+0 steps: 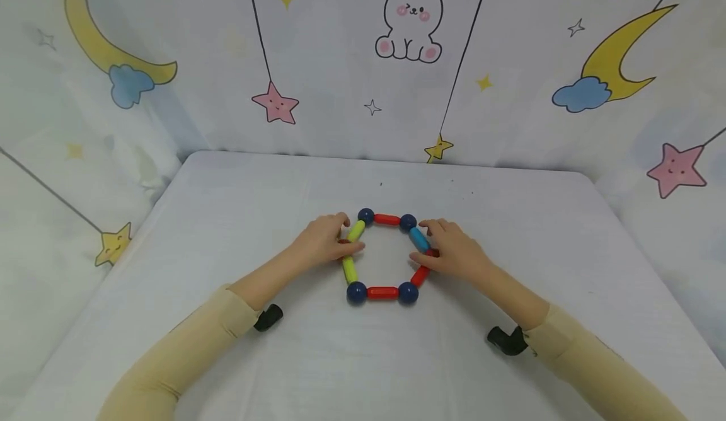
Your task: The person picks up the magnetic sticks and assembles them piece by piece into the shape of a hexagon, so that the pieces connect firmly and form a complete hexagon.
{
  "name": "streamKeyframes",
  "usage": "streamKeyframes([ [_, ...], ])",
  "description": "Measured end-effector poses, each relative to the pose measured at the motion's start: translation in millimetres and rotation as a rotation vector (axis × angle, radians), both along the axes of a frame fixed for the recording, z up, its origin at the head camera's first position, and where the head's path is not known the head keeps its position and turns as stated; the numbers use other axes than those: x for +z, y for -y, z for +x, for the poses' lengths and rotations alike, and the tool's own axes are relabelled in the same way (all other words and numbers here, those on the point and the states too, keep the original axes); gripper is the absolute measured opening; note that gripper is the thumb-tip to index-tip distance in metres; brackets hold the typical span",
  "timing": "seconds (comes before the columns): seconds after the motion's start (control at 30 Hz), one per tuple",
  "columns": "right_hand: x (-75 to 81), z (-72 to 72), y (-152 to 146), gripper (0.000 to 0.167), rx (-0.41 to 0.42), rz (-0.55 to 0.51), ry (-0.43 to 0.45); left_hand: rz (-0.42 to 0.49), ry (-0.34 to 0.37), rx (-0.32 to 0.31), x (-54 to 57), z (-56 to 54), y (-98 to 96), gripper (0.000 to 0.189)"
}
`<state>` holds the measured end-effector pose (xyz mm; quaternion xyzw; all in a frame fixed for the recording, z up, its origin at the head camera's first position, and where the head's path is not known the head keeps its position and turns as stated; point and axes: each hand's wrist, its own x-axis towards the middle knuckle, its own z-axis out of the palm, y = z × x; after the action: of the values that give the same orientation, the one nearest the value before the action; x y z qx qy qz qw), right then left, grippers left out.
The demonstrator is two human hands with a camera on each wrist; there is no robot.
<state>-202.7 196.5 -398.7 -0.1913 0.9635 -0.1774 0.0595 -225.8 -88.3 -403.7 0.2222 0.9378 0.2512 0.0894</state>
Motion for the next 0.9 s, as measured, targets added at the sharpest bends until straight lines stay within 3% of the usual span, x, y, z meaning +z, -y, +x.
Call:
streamKeyframes([
  [0.1, -0.2, 10.7, 0, 0.055, 0.108, -0.055, -0.101, -0.055, -0.136, -0.271, 2.7, 5.3, 8.8, 0.078],
  [0.2, -0.3, 22.0, 1, 0.04, 0.274, -0.118, -0.132, -0.044, -0.205, -0.529, 4.3, 10.2, 18.4, 0.07],
  [0.27, -1.2, 27.8, 0, 0.034, 0.369, -0.121, -0.14, -0.027, -0.211, -0.605, 2.5, 12.8, 21.6, 0.059],
  [0.3, -1.9, 29.8, 0, 0.033, 0.405, -0.116, -0.142, -0.023, -0.21, -0.609, 1.3, 14.0, 22.3, 0.055],
  [0.4, -4.4, 33.4, -3, 0.029, 0.459, -0.113, -0.128, 0.009, -0.206, -0.562, -2.4, 17.2, 21.4, 0.048],
  [0.57, -6.5, 34.7, -7, 0.028, 0.457, -0.142, -0.059, 0.056, -0.197, -0.491, -4.9, 21.4, 18.8, 0.045],
  [0.7, -5.9, 32.7, -11, 0.031, 0.354, -0.196, -0.023, 0.069, -0.101, -0.434, -4.4, 23.1, 19.0, 0.055],
  [0.77, -4.8, 29.0, -14, 0.032, 0.248, -0.23, -0.058, 0.094, -0.041, -0.346, -3.7, 22.5, 20.0, 0.062],
  [0.9, -3.9, 14.8, -20, 0.036, 0.058, -0.237, -0.104, 0.176, 0.017, -0.097, -3.2, 17.9, 20.4, 0.061],
])
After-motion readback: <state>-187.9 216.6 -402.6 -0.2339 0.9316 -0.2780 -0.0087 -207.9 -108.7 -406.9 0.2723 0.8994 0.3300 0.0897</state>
